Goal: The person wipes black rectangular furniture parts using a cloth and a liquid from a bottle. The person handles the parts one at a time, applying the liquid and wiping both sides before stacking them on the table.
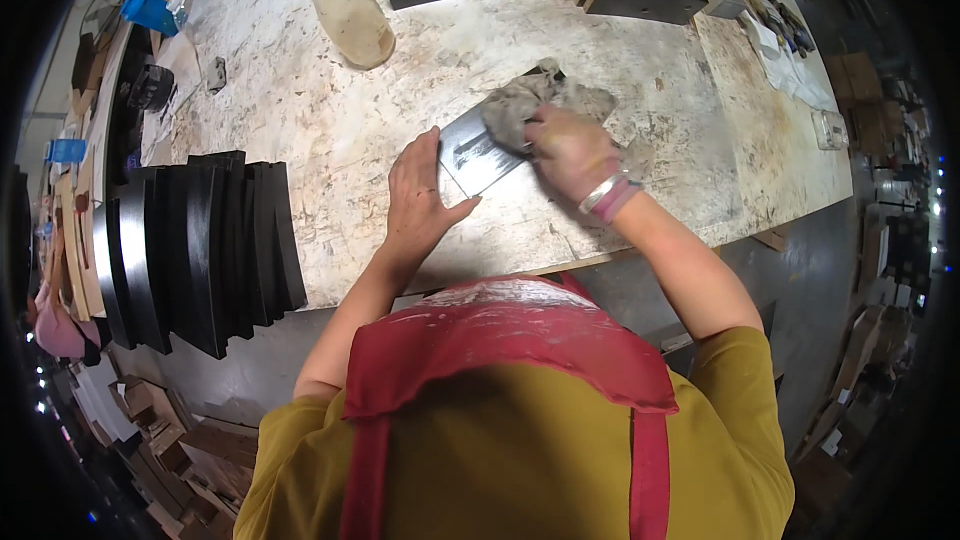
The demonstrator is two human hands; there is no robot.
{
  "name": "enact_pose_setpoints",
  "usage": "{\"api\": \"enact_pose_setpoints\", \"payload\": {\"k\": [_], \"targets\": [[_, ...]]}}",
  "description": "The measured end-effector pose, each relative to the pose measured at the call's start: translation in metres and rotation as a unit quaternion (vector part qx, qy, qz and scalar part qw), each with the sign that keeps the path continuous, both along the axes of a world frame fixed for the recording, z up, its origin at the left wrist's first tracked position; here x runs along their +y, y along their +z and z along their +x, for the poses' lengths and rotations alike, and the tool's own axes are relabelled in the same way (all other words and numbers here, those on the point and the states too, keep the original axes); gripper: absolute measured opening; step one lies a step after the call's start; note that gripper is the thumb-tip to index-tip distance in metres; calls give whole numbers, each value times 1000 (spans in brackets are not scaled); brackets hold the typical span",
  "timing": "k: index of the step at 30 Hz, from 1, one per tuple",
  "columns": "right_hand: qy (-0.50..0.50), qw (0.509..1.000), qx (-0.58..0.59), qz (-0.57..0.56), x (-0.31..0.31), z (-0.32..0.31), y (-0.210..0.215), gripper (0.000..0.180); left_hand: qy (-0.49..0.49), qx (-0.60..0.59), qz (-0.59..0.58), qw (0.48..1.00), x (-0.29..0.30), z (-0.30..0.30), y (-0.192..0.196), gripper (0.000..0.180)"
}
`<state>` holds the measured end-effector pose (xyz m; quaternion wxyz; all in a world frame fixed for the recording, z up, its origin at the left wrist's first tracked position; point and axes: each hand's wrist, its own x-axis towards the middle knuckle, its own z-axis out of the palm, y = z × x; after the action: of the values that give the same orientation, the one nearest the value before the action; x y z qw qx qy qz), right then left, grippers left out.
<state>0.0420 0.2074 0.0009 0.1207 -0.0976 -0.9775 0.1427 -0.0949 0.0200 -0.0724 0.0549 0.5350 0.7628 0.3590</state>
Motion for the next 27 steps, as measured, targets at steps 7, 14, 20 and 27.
{"api": "enact_pose_setpoints", "payload": {"k": [7,14,20,27], "targets": [[-105,993,-52,29,2,0,-49,11,-21,13,-4,1000,-5,-12,-3,100],[-323,906,-12,-271,49,22,8,16,-22,-3,-32,999,-2,-7,2,100],[-269,961,-70,-2,26,24,-39,9,-31,-15,-24,999,-2,-13,0,102],[-205,970,-82,96,27,47,-10,22,-16,7,-43,999,-1,-9,0,100]]}}
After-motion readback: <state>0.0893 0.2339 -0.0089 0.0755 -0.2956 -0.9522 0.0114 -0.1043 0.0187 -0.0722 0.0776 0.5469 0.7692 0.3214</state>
